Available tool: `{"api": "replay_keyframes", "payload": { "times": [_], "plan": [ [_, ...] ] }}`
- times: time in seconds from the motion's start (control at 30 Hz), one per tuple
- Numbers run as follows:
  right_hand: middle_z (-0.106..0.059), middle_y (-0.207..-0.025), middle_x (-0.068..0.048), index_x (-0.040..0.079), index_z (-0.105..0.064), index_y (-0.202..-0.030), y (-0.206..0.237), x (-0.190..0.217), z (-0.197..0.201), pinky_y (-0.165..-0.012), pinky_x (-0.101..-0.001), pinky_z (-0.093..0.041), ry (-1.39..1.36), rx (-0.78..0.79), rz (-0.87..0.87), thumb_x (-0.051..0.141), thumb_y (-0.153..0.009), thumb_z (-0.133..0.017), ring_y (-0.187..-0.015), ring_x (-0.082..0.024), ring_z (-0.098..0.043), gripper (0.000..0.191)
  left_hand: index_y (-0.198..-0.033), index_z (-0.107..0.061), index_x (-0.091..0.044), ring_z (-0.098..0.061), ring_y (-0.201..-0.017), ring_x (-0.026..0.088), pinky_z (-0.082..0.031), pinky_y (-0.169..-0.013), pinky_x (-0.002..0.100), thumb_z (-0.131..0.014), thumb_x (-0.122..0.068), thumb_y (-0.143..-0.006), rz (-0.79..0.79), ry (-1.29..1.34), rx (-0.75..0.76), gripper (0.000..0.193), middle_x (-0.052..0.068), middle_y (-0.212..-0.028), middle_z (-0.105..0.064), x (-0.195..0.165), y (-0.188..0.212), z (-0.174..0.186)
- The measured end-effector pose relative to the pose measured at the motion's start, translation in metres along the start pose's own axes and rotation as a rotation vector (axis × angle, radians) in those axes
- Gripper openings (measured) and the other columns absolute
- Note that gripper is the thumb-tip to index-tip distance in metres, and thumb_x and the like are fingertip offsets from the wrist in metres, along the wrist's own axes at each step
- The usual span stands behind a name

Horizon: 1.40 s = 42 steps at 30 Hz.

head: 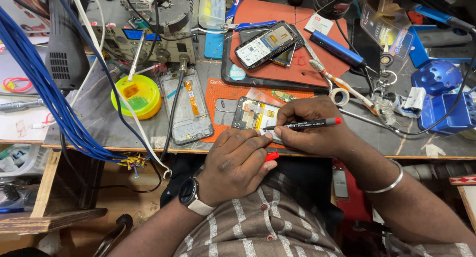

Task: The person uses a blue penlight to inspect the interior of a disassembled smartphone, then writes on the battery with a red marker. They apply white tape to the battery and connect a ribbon cable to the screen assembly, then place the screen back onto the phone chassis.

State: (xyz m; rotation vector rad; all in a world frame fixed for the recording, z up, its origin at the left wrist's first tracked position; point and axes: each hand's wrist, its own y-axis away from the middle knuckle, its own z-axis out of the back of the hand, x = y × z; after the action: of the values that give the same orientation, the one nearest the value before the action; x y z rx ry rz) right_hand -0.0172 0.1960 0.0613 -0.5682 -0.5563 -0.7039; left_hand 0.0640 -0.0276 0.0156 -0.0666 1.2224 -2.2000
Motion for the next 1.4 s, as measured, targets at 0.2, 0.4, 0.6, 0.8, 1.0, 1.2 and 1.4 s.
{"api": "replay_keyframes", "payload": {
  "times": [0.2,0.4,0.6,0.8,1.0,1.2,1.4],
  "plan": [
    [-0.072,-0.070,0.001,0.008,-0.071,-0.085,0.0003,0.0017,-0.0001,-0.053,-0.0221,-0.050,0.018,-0.019,-0.021,0.016,-0.081,-0.080,-0.059,-0.005,-0.066,0.013,-0.096,-0.071,-0.002,-0.067,-0.110,0.027,-0.050,-0.091,0.041,-0.072,-0.026,-0.096,-0.002,-0.008,0.001,0.024,0.012,-0.113,-0.072,0.0003,0.0006,-0.0006],
    [-0.073,-0.071,0.001,0.008,-0.071,-0.085,0.0003,0.0030,-0.0002,-0.053,-0.0221,-0.050,0.012,-0.023,-0.023,0.018,-0.082,-0.080,-0.059,-0.005,-0.066,0.014,-0.096,-0.071,-0.003,-0.067,-0.110,0.026,-0.050,-0.089,0.041,-0.071,-0.027,-0.097,0.001,-0.014,0.000,0.025,0.012,-0.113,-0.073,0.0007,0.0018,-0.0020],
    [-0.072,-0.071,0.001,0.008,-0.071,-0.085,0.0002,0.0031,-0.0006,-0.053,-0.0214,-0.049,0.023,-0.032,-0.011,0.017,-0.083,-0.079,-0.060,-0.004,-0.065,0.012,-0.097,-0.072,-0.002,-0.067,-0.110,0.026,-0.050,-0.090,0.041,-0.070,-0.027,-0.098,-0.004,-0.019,0.002,0.025,0.012,-0.113,-0.073,0.0013,0.0025,-0.0020],
    [-0.069,-0.068,0.002,0.008,-0.070,-0.084,0.0006,0.0032,-0.0017,-0.050,-0.0217,-0.046,0.007,-0.049,-0.034,0.018,-0.084,-0.079,-0.057,-0.003,-0.060,0.014,-0.096,-0.071,-0.002,-0.067,-0.110,0.026,-0.050,-0.088,0.041,-0.071,-0.027,-0.097,-0.004,-0.018,-0.001,0.025,0.012,-0.113,-0.073,0.0007,0.0022,-0.0015],
    [-0.069,-0.069,0.002,0.008,-0.070,-0.085,0.0008,0.0034,-0.0015,-0.051,-0.0214,-0.046,0.027,-0.060,-0.018,0.017,-0.084,-0.078,-0.057,-0.003,-0.060,0.013,-0.097,-0.071,-0.002,-0.067,-0.110,0.027,-0.051,-0.089,0.042,-0.071,-0.027,-0.097,-0.007,-0.015,-0.009,0.025,0.011,-0.112,-0.072,0.0008,0.0011,-0.0013],
    [-0.068,-0.068,0.001,0.007,-0.070,-0.085,0.0010,0.0019,-0.0026,-0.052,-0.0221,-0.045,0.048,-0.068,-0.023,0.017,-0.084,-0.079,-0.057,-0.004,-0.059,0.014,-0.098,-0.072,-0.002,-0.067,-0.110,0.026,-0.050,-0.088,0.042,-0.071,-0.026,-0.096,-0.005,-0.015,-0.015,0.024,0.011,-0.113,-0.073,0.0009,0.0014,-0.0014],
    [-0.070,-0.070,0.001,0.007,-0.070,-0.085,0.0002,0.0014,-0.0033,-0.051,-0.0217,-0.046,0.019,-0.072,-0.025,0.016,-0.084,-0.078,-0.058,-0.003,-0.061,0.012,-0.097,-0.072,-0.003,-0.067,-0.110,0.026,-0.050,-0.087,0.041,-0.070,-0.028,-0.098,0.000,-0.019,-0.012,0.025,0.011,-0.112,-0.073,0.0012,0.0027,-0.0035]
  ]
}}
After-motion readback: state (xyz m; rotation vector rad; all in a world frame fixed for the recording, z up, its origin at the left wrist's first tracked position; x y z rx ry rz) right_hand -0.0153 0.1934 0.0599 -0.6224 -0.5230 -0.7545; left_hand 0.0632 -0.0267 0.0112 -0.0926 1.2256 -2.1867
